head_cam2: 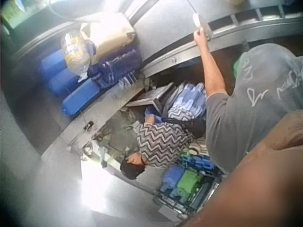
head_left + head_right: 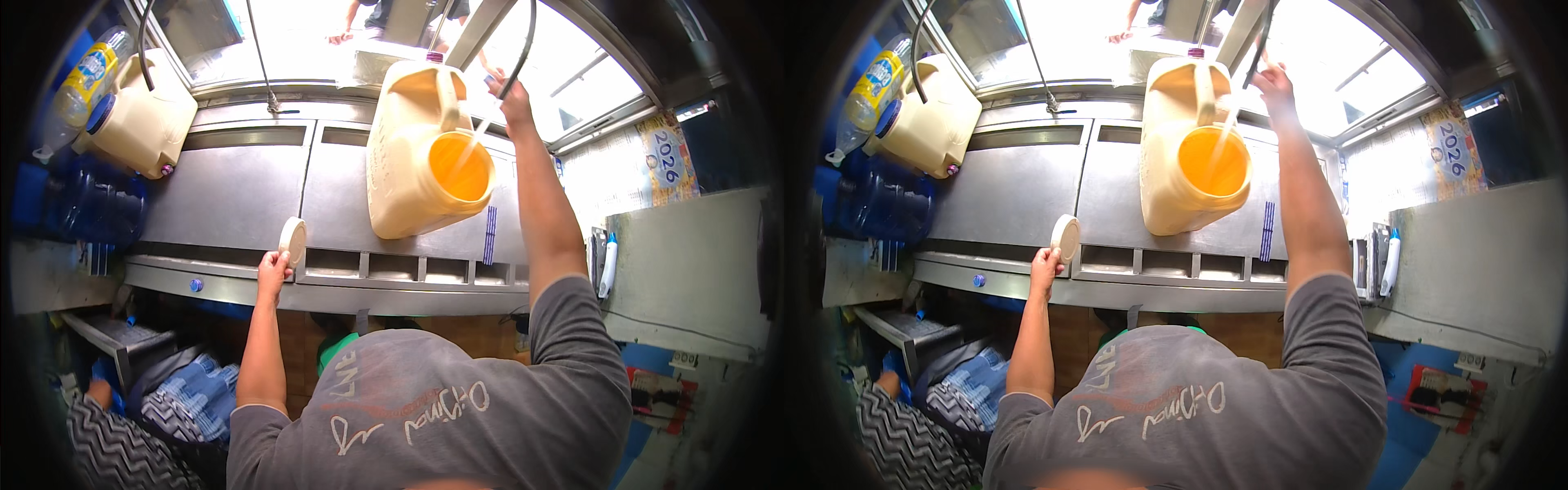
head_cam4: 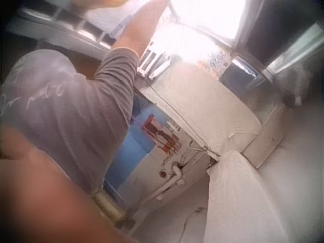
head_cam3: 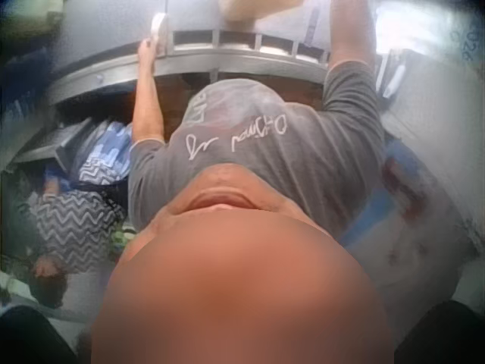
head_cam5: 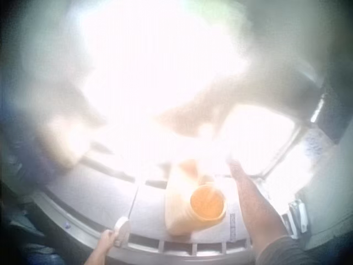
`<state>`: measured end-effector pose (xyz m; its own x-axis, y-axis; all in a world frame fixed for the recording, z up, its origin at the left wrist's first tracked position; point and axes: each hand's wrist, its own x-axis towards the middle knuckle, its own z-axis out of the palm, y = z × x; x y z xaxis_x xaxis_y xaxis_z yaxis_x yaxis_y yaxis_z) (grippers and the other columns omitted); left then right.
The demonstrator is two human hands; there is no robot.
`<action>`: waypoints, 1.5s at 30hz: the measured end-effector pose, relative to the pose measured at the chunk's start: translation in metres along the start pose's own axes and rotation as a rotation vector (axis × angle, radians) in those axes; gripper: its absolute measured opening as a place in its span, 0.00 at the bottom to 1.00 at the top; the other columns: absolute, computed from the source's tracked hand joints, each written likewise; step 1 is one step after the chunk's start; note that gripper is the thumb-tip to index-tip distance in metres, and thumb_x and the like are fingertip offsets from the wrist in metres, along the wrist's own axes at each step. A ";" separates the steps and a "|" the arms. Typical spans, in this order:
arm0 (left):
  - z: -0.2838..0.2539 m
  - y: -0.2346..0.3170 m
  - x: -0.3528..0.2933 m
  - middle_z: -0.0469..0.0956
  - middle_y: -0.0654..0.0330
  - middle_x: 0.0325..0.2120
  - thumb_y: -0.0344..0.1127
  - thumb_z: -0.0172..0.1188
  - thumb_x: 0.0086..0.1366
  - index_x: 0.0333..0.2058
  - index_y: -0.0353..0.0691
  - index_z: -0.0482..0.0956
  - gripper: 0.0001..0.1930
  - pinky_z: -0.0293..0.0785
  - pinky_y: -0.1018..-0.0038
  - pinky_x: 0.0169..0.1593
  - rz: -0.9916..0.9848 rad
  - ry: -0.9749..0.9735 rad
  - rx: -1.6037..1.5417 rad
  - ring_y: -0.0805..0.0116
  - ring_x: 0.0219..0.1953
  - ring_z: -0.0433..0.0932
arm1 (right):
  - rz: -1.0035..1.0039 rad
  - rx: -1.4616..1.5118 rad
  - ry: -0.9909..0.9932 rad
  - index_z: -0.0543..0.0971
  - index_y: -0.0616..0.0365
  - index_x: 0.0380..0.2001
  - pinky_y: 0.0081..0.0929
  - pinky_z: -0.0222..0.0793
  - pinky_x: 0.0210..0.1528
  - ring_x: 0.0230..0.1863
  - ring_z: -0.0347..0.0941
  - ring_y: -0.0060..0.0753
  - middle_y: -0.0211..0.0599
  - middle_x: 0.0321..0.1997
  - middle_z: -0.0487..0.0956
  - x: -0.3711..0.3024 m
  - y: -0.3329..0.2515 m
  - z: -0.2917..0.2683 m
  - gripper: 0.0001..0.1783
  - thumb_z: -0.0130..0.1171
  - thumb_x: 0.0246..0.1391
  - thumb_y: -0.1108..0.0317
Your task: The person fills a large yellow plastic container with water from a hose, seals it with a lid and purple tape, and uses a handheld sealing tool to secure the lid. The person then repeats the process with a blue plastic container, filling it with water and placing it on the counter.
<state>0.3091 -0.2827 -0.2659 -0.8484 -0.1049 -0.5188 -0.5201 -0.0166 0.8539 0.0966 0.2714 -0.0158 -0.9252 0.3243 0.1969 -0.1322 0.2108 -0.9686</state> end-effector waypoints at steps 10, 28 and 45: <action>0.088 -0.055 -0.137 0.75 0.68 0.23 0.32 0.69 0.60 0.35 0.39 0.73 0.12 0.66 0.83 0.24 -0.007 0.139 0.030 0.82 0.20 0.68 | 0.058 -0.072 -0.652 0.77 0.59 0.51 0.25 0.71 0.58 0.51 0.76 0.30 0.38 0.47 0.80 0.081 -0.029 0.073 0.21 0.66 0.58 0.61; 0.106 -0.081 -0.177 0.75 0.66 0.23 0.32 0.68 0.60 0.35 0.38 0.73 0.11 0.67 0.81 0.23 -0.025 0.196 0.040 0.81 0.20 0.70 | 0.168 -0.136 -0.589 0.77 0.55 0.46 0.27 0.72 0.50 0.43 0.78 0.30 0.37 0.41 0.80 0.100 -0.026 0.074 0.30 0.78 0.43 0.56; 0.121 -0.104 -0.176 0.75 0.66 0.23 0.34 0.70 0.59 0.35 0.37 0.74 0.13 0.68 0.81 0.24 -0.034 0.173 0.021 0.81 0.20 0.70 | 0.126 0.139 -0.722 0.76 0.54 0.38 0.22 0.71 0.52 0.40 0.75 0.25 0.32 0.36 0.78 0.105 -0.006 0.064 0.26 0.77 0.43 0.52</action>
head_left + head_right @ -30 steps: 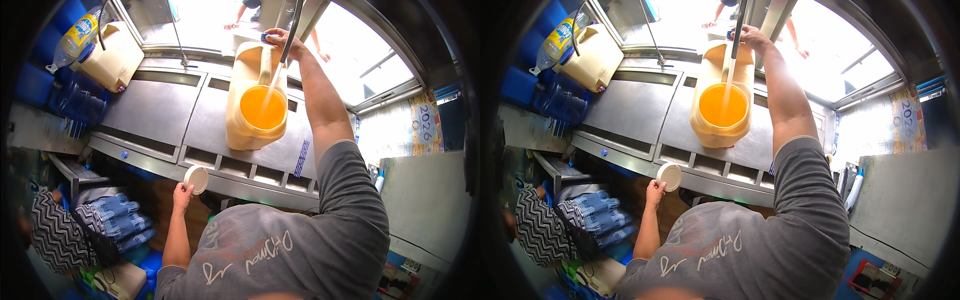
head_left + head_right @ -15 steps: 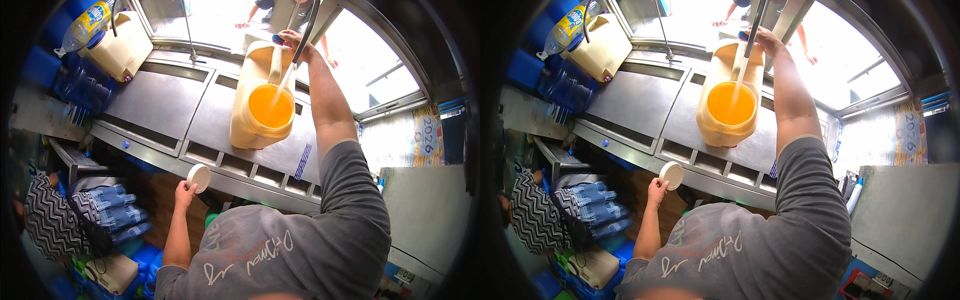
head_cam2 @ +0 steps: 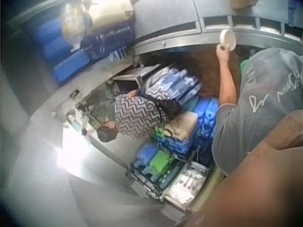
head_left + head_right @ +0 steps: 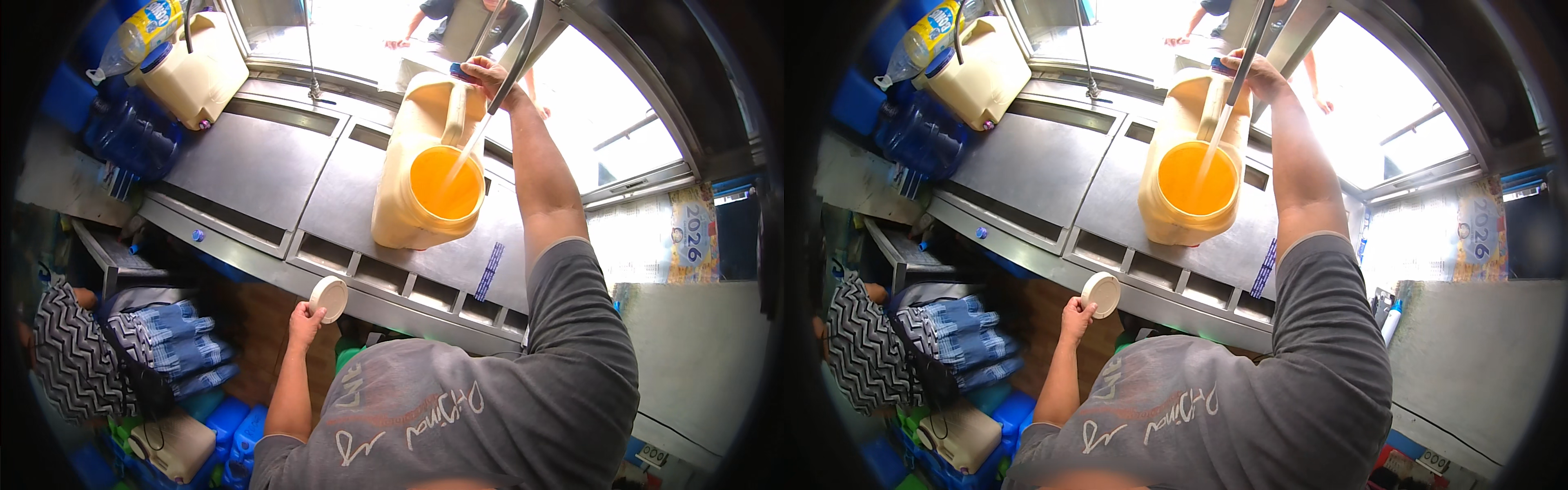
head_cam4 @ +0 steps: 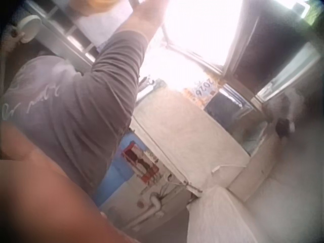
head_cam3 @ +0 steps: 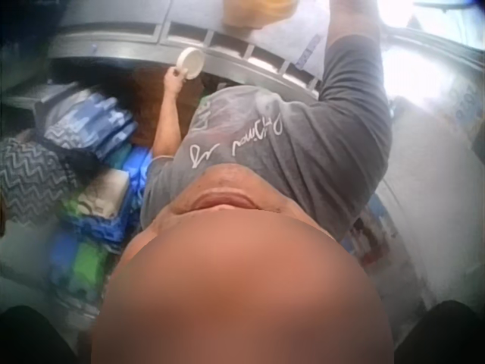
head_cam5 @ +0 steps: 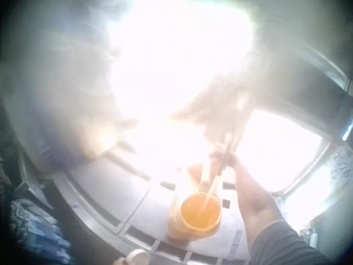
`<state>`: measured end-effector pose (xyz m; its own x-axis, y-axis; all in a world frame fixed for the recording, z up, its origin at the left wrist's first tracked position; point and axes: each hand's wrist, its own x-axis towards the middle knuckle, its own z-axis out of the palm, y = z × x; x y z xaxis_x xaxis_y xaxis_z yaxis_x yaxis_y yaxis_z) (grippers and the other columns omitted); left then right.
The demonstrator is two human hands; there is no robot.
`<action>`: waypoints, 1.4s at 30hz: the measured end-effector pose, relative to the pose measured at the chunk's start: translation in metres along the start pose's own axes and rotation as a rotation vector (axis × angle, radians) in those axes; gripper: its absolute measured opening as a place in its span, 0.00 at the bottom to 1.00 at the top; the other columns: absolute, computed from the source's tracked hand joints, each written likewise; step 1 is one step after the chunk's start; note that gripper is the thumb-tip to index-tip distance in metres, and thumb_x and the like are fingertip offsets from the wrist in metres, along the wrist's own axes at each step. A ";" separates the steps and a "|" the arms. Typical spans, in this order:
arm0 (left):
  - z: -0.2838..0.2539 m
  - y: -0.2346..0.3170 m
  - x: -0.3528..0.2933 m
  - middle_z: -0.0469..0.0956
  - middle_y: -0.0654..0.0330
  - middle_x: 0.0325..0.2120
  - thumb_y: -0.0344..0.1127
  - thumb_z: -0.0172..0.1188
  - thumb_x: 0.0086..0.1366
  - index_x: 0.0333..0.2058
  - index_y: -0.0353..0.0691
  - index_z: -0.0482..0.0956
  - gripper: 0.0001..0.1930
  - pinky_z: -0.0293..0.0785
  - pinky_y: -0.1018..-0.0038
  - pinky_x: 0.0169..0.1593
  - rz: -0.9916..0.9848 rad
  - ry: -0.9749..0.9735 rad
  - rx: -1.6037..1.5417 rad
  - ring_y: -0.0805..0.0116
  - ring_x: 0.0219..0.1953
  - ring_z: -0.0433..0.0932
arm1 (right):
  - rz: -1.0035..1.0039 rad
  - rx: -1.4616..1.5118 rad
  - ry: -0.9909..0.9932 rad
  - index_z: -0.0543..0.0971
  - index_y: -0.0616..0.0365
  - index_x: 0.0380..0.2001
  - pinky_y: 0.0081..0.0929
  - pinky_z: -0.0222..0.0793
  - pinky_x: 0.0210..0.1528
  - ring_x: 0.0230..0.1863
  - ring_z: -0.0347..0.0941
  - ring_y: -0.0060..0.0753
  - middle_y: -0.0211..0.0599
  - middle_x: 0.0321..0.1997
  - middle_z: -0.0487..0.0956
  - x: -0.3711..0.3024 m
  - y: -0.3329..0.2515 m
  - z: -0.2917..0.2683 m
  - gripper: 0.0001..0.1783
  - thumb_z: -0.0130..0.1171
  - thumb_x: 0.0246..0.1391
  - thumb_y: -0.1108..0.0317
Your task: The person fills a large yellow plastic container with water from a hose, seals it with a lid and purple tape, and uses a handheld sealing tool to secure the lid. The person then repeats the process with a blue plastic container, filling it with water and placing it on the counter.
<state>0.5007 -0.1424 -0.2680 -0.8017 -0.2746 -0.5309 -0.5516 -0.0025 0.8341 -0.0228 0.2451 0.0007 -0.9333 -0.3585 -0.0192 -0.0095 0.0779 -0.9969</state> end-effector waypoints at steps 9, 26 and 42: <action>-0.012 0.021 0.042 0.76 0.65 0.24 0.34 0.70 0.59 0.35 0.36 0.74 0.13 0.69 0.80 0.24 0.006 -0.086 0.047 0.80 0.20 0.70 | 0.125 0.008 0.043 0.75 0.53 0.39 0.28 0.73 0.55 0.41 0.75 0.29 0.34 0.40 0.77 0.002 -0.013 0.011 0.29 0.78 0.41 0.48; -0.044 0.026 0.090 0.76 0.66 0.22 0.36 0.71 0.58 0.34 0.37 0.74 0.14 0.68 0.80 0.24 -0.012 -0.168 0.094 0.81 0.20 0.70 | 0.049 -0.169 0.090 0.76 0.56 0.42 0.21 0.74 0.51 0.40 0.78 0.24 0.34 0.39 0.80 -0.009 -0.013 0.021 0.22 0.72 0.51 0.57; -0.073 0.012 0.108 0.76 0.65 0.22 0.37 0.72 0.57 0.34 0.37 0.75 0.15 0.69 0.79 0.24 0.036 -0.213 0.152 0.80 0.20 0.71 | 0.102 -0.551 0.275 0.78 0.53 0.42 0.22 0.75 0.53 0.43 0.78 0.27 0.35 0.37 0.79 -0.004 -0.016 0.034 0.27 0.75 0.45 0.49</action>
<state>0.4246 -0.2422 -0.3042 -0.8432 -0.0633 -0.5339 -0.5368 0.1521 0.8299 -0.0062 0.2136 0.0141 -0.9968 -0.0771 -0.0188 -0.0308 0.5938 -0.8041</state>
